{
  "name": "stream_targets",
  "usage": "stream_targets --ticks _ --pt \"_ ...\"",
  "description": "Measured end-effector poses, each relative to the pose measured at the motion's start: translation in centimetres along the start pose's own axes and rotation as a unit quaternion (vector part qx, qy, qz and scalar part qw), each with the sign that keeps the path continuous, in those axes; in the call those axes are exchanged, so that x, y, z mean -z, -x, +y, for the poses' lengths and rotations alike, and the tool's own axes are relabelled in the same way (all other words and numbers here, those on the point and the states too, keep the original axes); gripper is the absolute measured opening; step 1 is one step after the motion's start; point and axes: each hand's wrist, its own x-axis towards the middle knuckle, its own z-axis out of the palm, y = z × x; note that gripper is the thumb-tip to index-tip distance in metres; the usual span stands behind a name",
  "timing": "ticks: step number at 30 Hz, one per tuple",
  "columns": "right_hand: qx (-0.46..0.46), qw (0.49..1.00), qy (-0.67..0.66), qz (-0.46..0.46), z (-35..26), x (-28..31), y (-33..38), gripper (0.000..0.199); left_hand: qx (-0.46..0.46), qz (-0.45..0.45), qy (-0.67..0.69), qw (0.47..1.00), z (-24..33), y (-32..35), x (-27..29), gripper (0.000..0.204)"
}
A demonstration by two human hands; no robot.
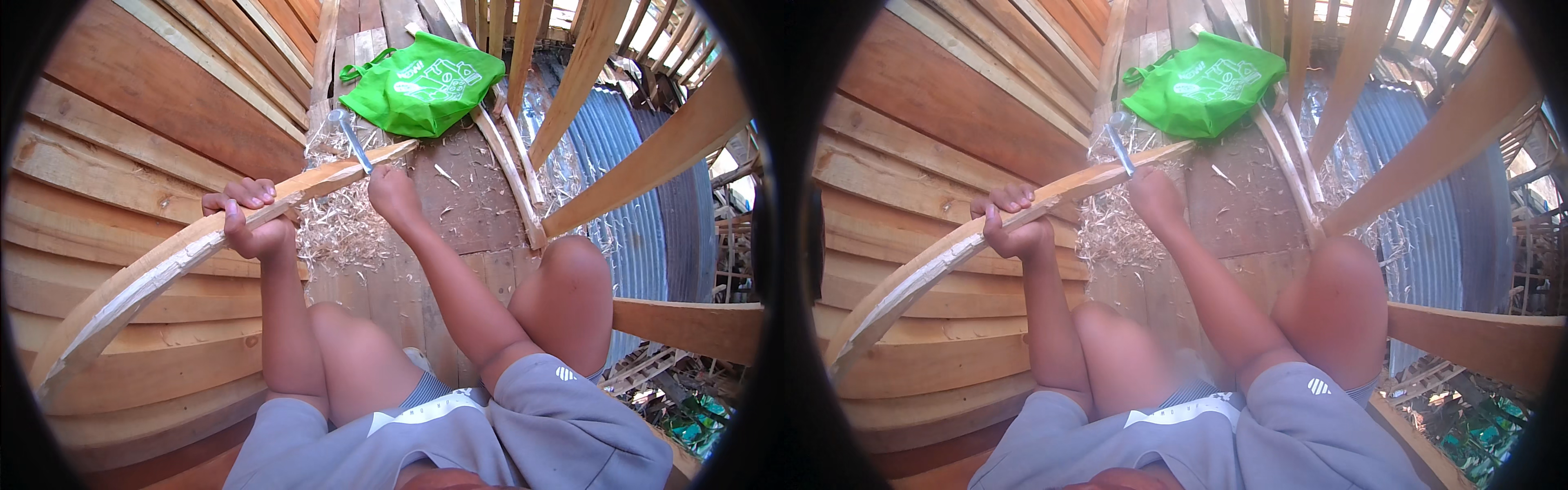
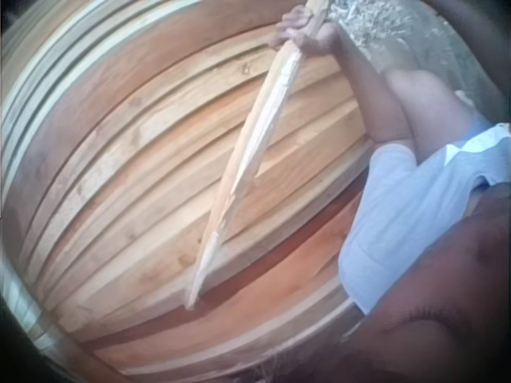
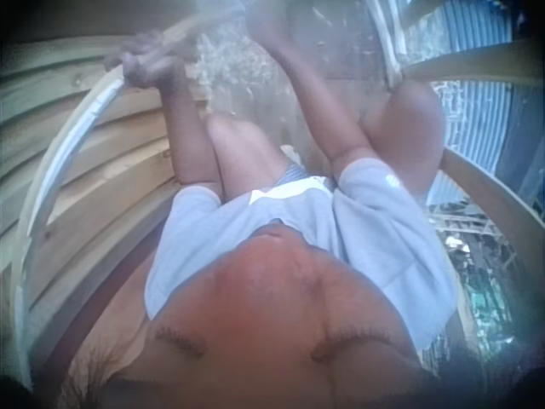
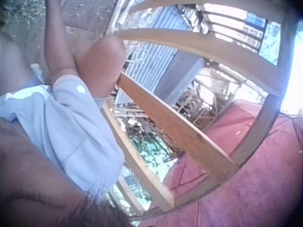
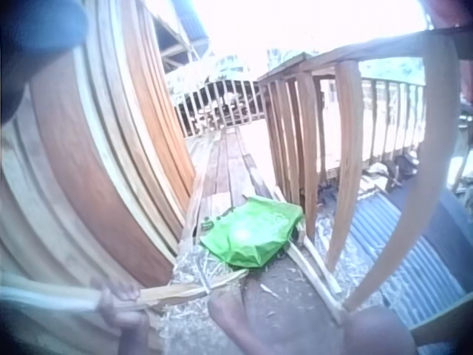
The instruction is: The person carves a long, curved piece of wood using a knife. They hold the wood with one hand and use the knife with the other to shave off thin layers, creating wood shavings on the floor.
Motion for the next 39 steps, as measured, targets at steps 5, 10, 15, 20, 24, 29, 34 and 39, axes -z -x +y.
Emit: stream_targets --ticks 5,10,15,20,24,29,34,39 --pt "0.004 0.998 -0.054 0.031 1.4 -0.1 -1.0 0.056 -0.017 0.015 0.031 0.999 -0.2 -0.4 -0.7 0.024" --pt "0.004 0.999 -0.034 0.009 -1.3 -0.2 0.7 0.059 -0.007 0.078 -0.015 0.997 0.2 0.1 -0.3 0.023" --pt "-0.004 0.994 -0.083 0.07 2.4 -1.3 -1.7 0.058 -0.017 0.101 -0.026 0.994 0.1 -0.2 -1.5 0.024" --pt "0.009 0.999 0.007 -0.039 0.0 -2.0 0.3 0.056 -0.024 0.129 -0.038 0.991 0.1 -0.1 0.8 0.025" --pt "-0.016 1.0 -0.022 -0.004 3.0 -1.6 -1.9 0.057 -0.023 0.093 -0.022 0.995 0.0 -0.2 0.4 0.025" --pt "0.057 0.995 0.025 -0.084 -4.0 -1.6 1.9 0.057 -0.015 0.047 -0.038 0.998 0.0 -0.4 1.5 0.019" --pt "0.035 0.999 0.015 -0.028 0.2 -2.4 -1.4 0.057 -0.026 -0.06 -0.004 0.998 0.1 -1.2 2.1 0.017" --pt "0.042 0.993 0.007 -0.107 -4.3 -3.1 2.7 0.059 -0.036 -0.021 -0.014 0.999 -0.1 -1.4 4.3 0.016"
